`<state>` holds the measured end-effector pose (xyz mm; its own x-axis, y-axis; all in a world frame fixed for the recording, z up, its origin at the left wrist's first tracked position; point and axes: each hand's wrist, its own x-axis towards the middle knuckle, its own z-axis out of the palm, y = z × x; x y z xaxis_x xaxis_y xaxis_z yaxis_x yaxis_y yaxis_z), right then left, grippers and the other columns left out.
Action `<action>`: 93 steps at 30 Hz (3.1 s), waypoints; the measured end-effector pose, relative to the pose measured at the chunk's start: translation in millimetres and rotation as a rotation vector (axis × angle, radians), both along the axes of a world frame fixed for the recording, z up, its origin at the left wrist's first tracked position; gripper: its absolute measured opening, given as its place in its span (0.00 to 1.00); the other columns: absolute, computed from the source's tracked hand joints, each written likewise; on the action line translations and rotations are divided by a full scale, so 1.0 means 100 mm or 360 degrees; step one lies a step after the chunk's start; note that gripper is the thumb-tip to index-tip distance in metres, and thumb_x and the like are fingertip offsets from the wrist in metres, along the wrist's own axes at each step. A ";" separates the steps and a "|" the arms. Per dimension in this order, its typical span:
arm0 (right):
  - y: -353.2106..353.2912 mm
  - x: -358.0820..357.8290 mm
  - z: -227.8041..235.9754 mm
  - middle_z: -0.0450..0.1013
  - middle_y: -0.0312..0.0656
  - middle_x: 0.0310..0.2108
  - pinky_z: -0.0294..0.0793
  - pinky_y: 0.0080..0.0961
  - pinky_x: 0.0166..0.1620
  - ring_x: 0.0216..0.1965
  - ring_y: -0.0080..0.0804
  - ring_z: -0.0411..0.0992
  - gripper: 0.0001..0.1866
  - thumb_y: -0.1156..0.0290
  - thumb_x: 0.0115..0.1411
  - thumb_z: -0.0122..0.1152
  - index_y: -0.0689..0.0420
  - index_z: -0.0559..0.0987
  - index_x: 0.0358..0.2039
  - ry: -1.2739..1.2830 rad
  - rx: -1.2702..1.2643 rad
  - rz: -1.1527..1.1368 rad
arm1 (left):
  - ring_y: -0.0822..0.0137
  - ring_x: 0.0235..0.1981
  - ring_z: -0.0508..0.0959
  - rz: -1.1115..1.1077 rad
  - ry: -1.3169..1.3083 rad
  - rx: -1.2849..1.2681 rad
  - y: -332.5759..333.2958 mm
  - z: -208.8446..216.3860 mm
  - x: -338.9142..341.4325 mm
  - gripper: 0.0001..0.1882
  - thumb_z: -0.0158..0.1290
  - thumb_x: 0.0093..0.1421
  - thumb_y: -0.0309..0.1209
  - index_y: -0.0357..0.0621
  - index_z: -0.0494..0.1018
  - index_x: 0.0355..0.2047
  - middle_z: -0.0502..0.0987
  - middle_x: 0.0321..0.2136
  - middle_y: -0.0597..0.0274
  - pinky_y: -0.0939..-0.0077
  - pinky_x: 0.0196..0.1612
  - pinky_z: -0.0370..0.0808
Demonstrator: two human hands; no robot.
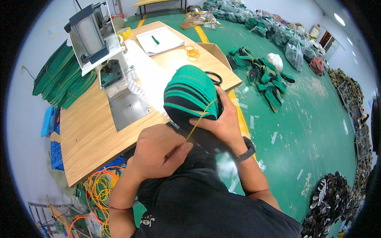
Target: The person picks up a stack of green shoe insoles and places them under a press machine one at a time to apply size stickers, then uses shears to cut the sticker strip.
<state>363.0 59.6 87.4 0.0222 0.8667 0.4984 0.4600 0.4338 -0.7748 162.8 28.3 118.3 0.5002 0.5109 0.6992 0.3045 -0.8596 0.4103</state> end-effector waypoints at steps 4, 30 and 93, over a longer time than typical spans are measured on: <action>0.00 -0.10 0.05 0.70 0.49 0.47 0.67 0.28 0.53 0.49 0.35 0.69 0.48 0.62 0.33 0.79 0.68 0.65 0.54 0.0298 0.0055 0.0007 | 0.58 0.20 0.71 -0.0059 0.0270 -0.0085 0.00 -0.24 0.12 0.11 0.62 0.47 0.33 0.44 0.71 0.25 0.69 0.17 0.62 0.66 0.23 0.67; -0.57 0.11 -0.53 0.61 0.53 0.54 0.58 0.29 0.58 0.56 0.40 0.61 0.42 0.65 0.46 0.72 0.58 0.59 0.59 0.0228 0.0307 0.0184 | 0.56 0.58 0.62 -0.0153 -0.1222 -0.1309 0.45 -0.74 0.33 0.54 0.61 0.40 0.32 0.34 0.44 0.64 0.58 0.58 0.47 0.65 0.61 0.58; 1.52 -0.85 0.13 0.72 0.37 0.23 0.68 0.16 0.26 0.22 0.19 0.69 0.01 0.79 0.57 0.56 0.63 0.74 0.29 -0.0048 0.0080 0.0609 | 0.50 0.48 0.74 0.2190 0.0327 -0.0295 0.94 0.82 -3.69 0.44 0.57 0.48 0.49 0.37 0.58 0.60 0.72 0.48 0.40 0.63 0.53 0.69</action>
<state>277.6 212.0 100.2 -0.3133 0.7839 0.5361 0.2798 0.6157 -0.7367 -206.0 122.1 200.4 -0.3858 0.7443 0.5451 0.9150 0.2332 0.3293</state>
